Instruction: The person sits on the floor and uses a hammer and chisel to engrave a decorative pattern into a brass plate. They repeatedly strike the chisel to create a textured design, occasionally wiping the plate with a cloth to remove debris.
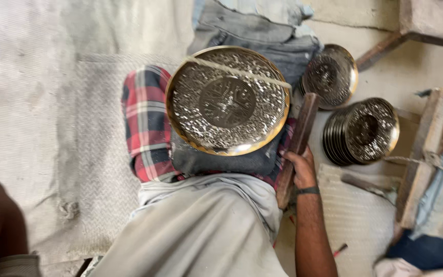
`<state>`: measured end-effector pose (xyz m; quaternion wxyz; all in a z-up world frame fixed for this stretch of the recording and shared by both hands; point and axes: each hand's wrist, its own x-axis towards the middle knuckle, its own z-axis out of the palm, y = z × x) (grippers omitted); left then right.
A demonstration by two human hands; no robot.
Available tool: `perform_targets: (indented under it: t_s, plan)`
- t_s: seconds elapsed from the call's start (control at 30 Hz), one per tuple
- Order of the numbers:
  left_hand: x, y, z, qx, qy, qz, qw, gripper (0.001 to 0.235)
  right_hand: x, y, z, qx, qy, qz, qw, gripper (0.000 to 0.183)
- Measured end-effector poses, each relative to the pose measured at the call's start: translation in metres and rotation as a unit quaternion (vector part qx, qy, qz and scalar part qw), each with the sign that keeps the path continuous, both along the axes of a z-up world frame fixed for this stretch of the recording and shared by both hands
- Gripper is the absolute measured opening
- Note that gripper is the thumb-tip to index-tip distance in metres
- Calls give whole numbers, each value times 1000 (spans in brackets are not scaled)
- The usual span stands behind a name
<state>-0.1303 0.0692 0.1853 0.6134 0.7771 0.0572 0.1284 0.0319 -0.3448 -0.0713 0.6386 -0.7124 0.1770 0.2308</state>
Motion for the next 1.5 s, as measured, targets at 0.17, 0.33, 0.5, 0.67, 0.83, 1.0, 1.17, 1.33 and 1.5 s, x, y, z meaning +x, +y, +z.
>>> perform_targets:
  t_s: [0.17, 0.33, 0.5, 0.67, 0.83, 1.0, 1.17, 1.33, 1.5]
  plan:
    - [27, -2, 9, -15, -1, -16, 1000, 34, -6, -6, 13, -23, -21, 8, 999, 58]
    - [49, -9, -6, -50, 37, -59, 996, 34, -13, 1, 43, -62, -63, 2, 996, 61]
    - [72, -61, -140, -5, 39, -136, 990, 41, -37, -8, 80, -108, -183, 57, 976, 59]
    - [83, -75, -189, -56, 141, -144, 978, 51, -59, 0, 102, -292, -212, 144, 921, 62]
    - [93, -82, -179, 1, 90, -188, 978, 47, -58, 9, 124, -366, -257, 205, 871, 68]
    - [91, -82, -175, 58, 86, -195, 975, 45, -48, 26, 143, -379, -284, 260, 841, 66]
    - [93, -84, -166, 94, 42, -176, 979, 48, -35, 35, 151, -414, -303, 293, 807, 66]
    - [92, -86, -162, 96, 123, -167, 973, 47, -23, 37, 153, -424, -309, 334, 783, 73]
    - [93, -81, -169, 56, 160, -172, 970, 50, -10, 35, 157, -458, -290, 386, 747, 69]
